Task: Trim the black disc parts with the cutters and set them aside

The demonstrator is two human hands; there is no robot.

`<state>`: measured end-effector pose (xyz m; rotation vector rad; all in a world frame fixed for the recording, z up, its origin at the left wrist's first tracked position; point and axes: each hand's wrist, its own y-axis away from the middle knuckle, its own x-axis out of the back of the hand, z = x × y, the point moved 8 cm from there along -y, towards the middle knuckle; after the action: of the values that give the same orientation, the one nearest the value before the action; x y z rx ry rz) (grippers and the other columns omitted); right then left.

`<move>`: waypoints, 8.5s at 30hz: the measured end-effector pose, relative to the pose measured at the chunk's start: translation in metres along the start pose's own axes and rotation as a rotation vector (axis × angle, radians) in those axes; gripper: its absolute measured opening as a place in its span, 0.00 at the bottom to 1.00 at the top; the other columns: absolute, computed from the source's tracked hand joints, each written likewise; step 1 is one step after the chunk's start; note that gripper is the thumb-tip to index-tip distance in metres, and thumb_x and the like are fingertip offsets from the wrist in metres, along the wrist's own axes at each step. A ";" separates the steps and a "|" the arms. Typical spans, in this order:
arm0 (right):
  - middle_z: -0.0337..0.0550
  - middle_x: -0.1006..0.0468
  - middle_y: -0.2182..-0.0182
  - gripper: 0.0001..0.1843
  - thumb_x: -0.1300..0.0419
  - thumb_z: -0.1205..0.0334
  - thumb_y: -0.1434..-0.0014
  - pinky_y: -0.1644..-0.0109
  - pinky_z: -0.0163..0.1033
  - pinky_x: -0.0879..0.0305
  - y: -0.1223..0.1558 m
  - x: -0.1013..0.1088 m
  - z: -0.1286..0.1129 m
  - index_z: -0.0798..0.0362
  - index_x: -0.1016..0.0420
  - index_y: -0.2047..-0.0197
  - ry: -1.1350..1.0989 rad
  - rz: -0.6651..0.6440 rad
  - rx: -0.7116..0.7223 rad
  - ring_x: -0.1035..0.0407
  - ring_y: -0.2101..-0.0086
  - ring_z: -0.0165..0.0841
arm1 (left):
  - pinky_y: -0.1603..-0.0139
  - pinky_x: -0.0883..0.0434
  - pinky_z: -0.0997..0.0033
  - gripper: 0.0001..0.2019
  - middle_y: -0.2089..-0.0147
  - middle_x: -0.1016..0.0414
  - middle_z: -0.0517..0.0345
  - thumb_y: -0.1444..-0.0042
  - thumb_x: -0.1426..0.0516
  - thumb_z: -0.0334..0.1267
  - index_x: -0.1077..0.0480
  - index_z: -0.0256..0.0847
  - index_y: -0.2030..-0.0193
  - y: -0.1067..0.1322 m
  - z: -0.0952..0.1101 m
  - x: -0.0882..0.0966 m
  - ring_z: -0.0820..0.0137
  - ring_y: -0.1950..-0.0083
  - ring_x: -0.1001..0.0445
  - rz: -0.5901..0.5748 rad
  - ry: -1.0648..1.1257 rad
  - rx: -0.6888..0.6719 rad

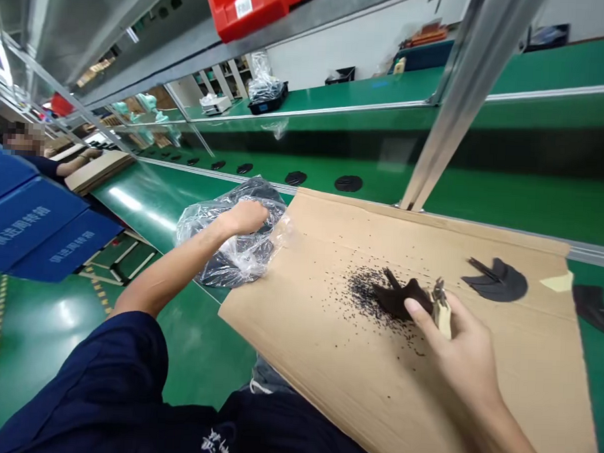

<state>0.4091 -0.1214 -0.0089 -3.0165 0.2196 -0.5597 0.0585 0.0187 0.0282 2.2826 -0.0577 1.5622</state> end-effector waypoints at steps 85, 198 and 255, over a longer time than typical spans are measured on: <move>0.43 0.18 0.62 0.12 0.36 0.75 0.41 0.59 0.40 0.25 0.031 -0.013 -0.031 0.48 0.25 0.58 -0.028 -0.040 0.546 0.22 0.62 0.34 | 0.52 0.20 0.67 0.13 0.55 0.17 0.51 0.37 0.37 0.40 0.23 0.40 0.47 0.076 0.196 0.032 0.70 0.54 0.19 0.744 1.400 -0.723; 0.41 0.22 0.66 0.08 0.37 0.68 0.39 0.66 0.39 0.34 0.023 -0.008 -0.031 0.49 0.26 0.57 0.135 -0.097 0.519 0.29 0.68 0.32 | 0.53 0.21 0.70 0.15 0.55 0.19 0.54 0.39 0.46 0.23 0.28 0.39 0.49 0.071 0.205 0.016 0.71 0.54 0.20 0.592 1.116 -0.765; 0.43 0.24 0.70 0.05 0.41 0.70 0.40 0.62 0.39 0.44 0.023 -0.017 -0.008 0.54 0.24 0.61 0.733 -0.052 0.571 0.35 0.66 0.34 | 0.37 0.35 0.55 0.21 0.41 0.29 0.39 0.32 0.54 0.38 0.35 0.32 0.37 -0.131 0.116 0.070 0.55 0.41 0.33 0.448 0.375 -0.304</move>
<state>0.3875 -0.1416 -0.0092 -2.1682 0.0015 -1.4274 0.2203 0.1146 0.0185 1.7890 -0.6964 2.0132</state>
